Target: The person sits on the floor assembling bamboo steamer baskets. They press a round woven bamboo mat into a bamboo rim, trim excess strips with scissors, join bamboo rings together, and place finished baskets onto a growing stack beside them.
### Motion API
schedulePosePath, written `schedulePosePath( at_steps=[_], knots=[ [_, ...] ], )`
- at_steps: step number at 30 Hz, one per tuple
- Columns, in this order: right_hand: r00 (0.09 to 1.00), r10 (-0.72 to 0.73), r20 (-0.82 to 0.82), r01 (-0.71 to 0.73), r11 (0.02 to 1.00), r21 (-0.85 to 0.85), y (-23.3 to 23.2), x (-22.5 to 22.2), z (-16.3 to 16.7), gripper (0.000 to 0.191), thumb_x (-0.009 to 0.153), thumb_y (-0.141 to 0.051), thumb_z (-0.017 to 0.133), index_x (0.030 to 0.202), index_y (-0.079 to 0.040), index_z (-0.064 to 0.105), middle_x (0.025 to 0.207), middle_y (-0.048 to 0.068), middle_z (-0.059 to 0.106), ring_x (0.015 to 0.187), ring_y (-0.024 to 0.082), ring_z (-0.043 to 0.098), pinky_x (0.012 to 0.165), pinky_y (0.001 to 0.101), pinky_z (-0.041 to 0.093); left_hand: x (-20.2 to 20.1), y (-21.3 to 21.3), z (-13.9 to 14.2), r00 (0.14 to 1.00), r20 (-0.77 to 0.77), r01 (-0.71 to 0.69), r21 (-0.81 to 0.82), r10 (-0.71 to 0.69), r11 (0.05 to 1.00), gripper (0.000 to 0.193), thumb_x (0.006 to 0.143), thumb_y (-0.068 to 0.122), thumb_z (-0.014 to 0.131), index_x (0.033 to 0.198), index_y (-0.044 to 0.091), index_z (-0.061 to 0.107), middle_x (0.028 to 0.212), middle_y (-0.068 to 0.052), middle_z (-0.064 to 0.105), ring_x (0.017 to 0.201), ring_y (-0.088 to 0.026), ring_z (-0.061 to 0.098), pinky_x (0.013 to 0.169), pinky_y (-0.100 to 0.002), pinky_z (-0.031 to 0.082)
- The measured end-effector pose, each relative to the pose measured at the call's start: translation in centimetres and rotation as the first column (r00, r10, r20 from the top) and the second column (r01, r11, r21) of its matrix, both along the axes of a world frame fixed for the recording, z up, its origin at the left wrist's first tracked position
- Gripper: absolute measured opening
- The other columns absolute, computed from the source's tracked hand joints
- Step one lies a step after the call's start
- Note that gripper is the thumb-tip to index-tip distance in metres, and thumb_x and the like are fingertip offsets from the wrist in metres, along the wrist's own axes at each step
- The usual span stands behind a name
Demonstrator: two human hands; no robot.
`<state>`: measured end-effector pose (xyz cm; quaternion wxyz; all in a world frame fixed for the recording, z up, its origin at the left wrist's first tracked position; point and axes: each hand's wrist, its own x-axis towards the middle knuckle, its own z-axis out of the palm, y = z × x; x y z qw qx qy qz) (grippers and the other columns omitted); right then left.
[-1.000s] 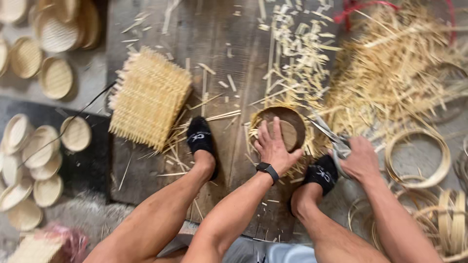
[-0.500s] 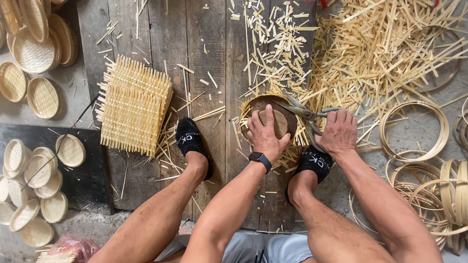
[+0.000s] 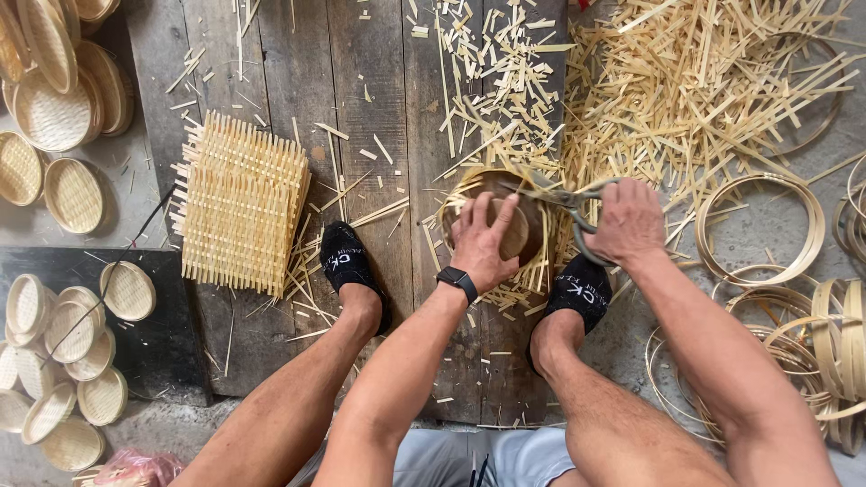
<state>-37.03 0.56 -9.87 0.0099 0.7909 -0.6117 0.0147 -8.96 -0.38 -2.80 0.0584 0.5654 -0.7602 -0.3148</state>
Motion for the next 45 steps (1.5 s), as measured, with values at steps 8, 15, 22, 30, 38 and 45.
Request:
schedulePosePath(
  at_steps=[8, 15, 22, 30, 38, 45],
  knots=[
    [0.993, -0.037, -0.109, 0.071, 0.944, 0.322, 0.6, -2.3, -0.7, 0.024, 0.106, -0.03, 0.061, 0.091, -0.013, 0.056, 0.078, 0.003, 0.05, 0.065, 0.012, 0.049, 0.06, 0.0311, 0.044, -1.8, 1.0, 0.1, 0.971, 0.101, -0.214, -0.019, 0.214, 0.977, 0.122, 0.054, 0.029, 0.094, 0.153, 0.017, 0.023, 0.148, -0.025, 0.025, 0.14, -0.049, 0.025, 0.112, -0.065, 0.026],
    [0.998, -0.031, -0.053, 0.023, 0.988, -0.152, 0.4, 0.2, -1.2, 0.031, 0.077, -0.039, 0.069, 0.077, -0.01, 0.057, 0.07, 0.004, 0.052, 0.062, 0.015, 0.051, 0.053, 0.0294, 0.043, -1.7, 1.0, -0.4, 0.992, 0.04, -0.116, -0.054, 0.119, 0.992, 0.114, 0.063, 0.029, 0.09, 0.156, 0.016, 0.025, 0.15, -0.024, 0.028, 0.139, -0.049, 0.029, 0.116, -0.065, 0.025],
    [1.0, -0.019, -0.015, 0.019, 1.0, 0.021, 0.7, -2.1, -0.4, 0.022, 0.085, -0.03, 0.069, 0.083, -0.01, 0.06, 0.074, 0.005, 0.053, 0.066, 0.016, 0.051, 0.057, 0.0312, 0.042, -0.9, 0.5, 0.0, 0.997, 0.071, 0.005, -0.056, -0.001, 0.998, 0.118, 0.058, 0.023, 0.09, 0.156, 0.022, 0.026, 0.153, -0.021, 0.029, 0.144, -0.046, 0.025, 0.121, -0.066, 0.015],
    [0.992, 0.0, -0.13, 0.01, 0.997, 0.077, 0.2, -1.4, -1.6, 0.022, 0.096, -0.028, 0.067, 0.081, -0.016, 0.056, 0.073, -0.001, 0.048, 0.063, 0.01, 0.045, 0.054, 0.0264, 0.037, 0.8, -0.6, 0.4, 0.968, -0.016, 0.249, -0.059, -0.25, 0.967, 0.108, 0.056, 0.013, 0.083, 0.154, 0.024, 0.038, 0.152, -0.017, 0.033, 0.146, -0.042, 0.027, 0.124, -0.06, 0.014],
    [0.983, 0.057, -0.174, -0.09, 0.979, -0.185, 0.2, -0.6, -1.6, 0.045, 0.073, -0.054, 0.067, 0.072, -0.011, 0.056, 0.07, 0.004, 0.053, 0.063, 0.014, 0.05, 0.055, 0.026, 0.044, 1.1, -1.9, 0.4, 0.9, 0.059, 0.431, 0.018, -0.431, 0.902, 0.109, 0.054, 0.009, 0.079, 0.153, 0.027, 0.037, 0.155, -0.015, 0.033, 0.15, -0.038, 0.022, 0.124, -0.059, 0.011],
    [1.0, 0.013, -0.028, -0.009, 0.992, 0.129, 0.3, -2.9, -1.5, 0.027, 0.098, -0.029, 0.066, 0.079, -0.011, 0.057, 0.072, 0.002, 0.046, 0.061, 0.012, 0.043, 0.052, 0.0292, 0.038, -0.3, 0.4, 0.6, 0.992, 0.091, 0.096, -0.125, -0.085, 0.988, 0.117, 0.048, 0.025, 0.09, 0.149, 0.021, 0.031, 0.152, -0.021, 0.028, 0.144, -0.043, 0.026, 0.119, -0.064, 0.015]
  ],
)
